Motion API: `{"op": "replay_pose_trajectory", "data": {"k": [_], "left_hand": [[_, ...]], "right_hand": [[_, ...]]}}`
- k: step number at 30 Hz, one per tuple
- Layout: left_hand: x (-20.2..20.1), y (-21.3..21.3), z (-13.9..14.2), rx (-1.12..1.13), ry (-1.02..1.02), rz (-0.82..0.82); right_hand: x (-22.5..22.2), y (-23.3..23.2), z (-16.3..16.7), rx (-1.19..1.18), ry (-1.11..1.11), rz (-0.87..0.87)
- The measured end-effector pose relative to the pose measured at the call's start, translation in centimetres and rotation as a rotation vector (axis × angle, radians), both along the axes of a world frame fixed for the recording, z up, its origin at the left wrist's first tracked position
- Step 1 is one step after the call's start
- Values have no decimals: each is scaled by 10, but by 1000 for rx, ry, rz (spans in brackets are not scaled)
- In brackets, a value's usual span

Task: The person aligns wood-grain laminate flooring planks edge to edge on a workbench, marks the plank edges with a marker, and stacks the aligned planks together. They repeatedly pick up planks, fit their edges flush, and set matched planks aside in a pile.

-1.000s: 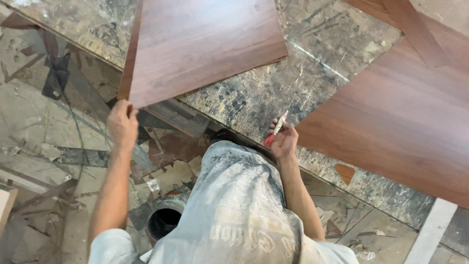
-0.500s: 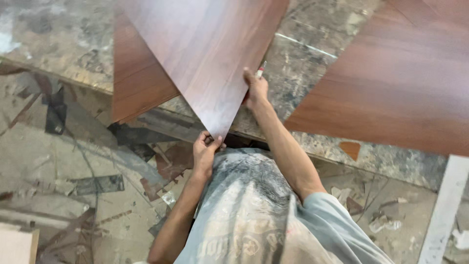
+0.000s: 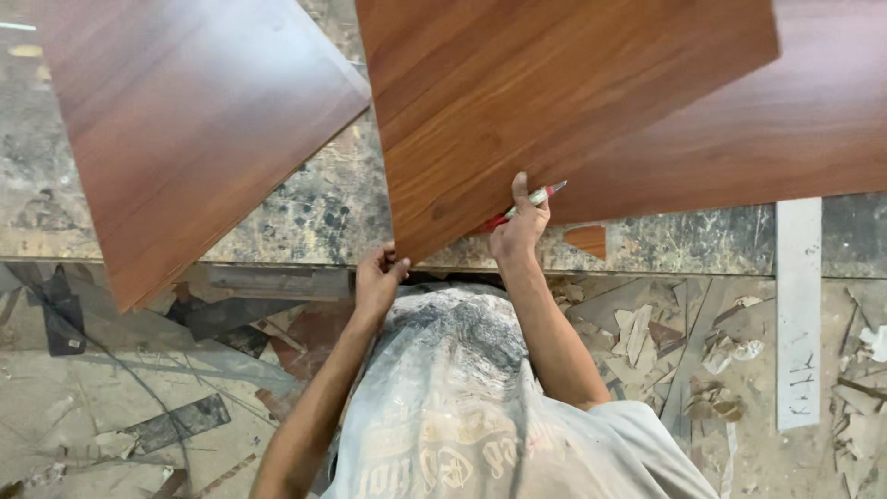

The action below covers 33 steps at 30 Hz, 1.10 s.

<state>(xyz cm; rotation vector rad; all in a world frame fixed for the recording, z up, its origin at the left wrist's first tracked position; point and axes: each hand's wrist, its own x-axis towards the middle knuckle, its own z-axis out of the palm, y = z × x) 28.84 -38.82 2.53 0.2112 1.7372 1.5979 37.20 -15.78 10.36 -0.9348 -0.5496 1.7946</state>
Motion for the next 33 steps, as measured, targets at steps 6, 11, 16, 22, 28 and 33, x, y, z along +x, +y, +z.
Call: {"op": "replay_pose_trajectory", "data": {"k": [6,11,16,22,28,33], "left_hand": [[6,58,0,-148,179,37],[20,96,5,-454,371,91],[37,110,10,-598,772,17],[35,123,20,-735,815,-79],[26,146,32,-834,738,-100],[4,165,36,-1073,458,-282]], "right_hand": [[115,35,-71,-175,-595,389],[232,51,-72,796,-1337,619],[272,78,-48,1132,-1314,794],[288,87,-62,1094,-1247,898],[319,160,-88,691,-1531,211],[328,227,-73,521,-1800,-79]]}}
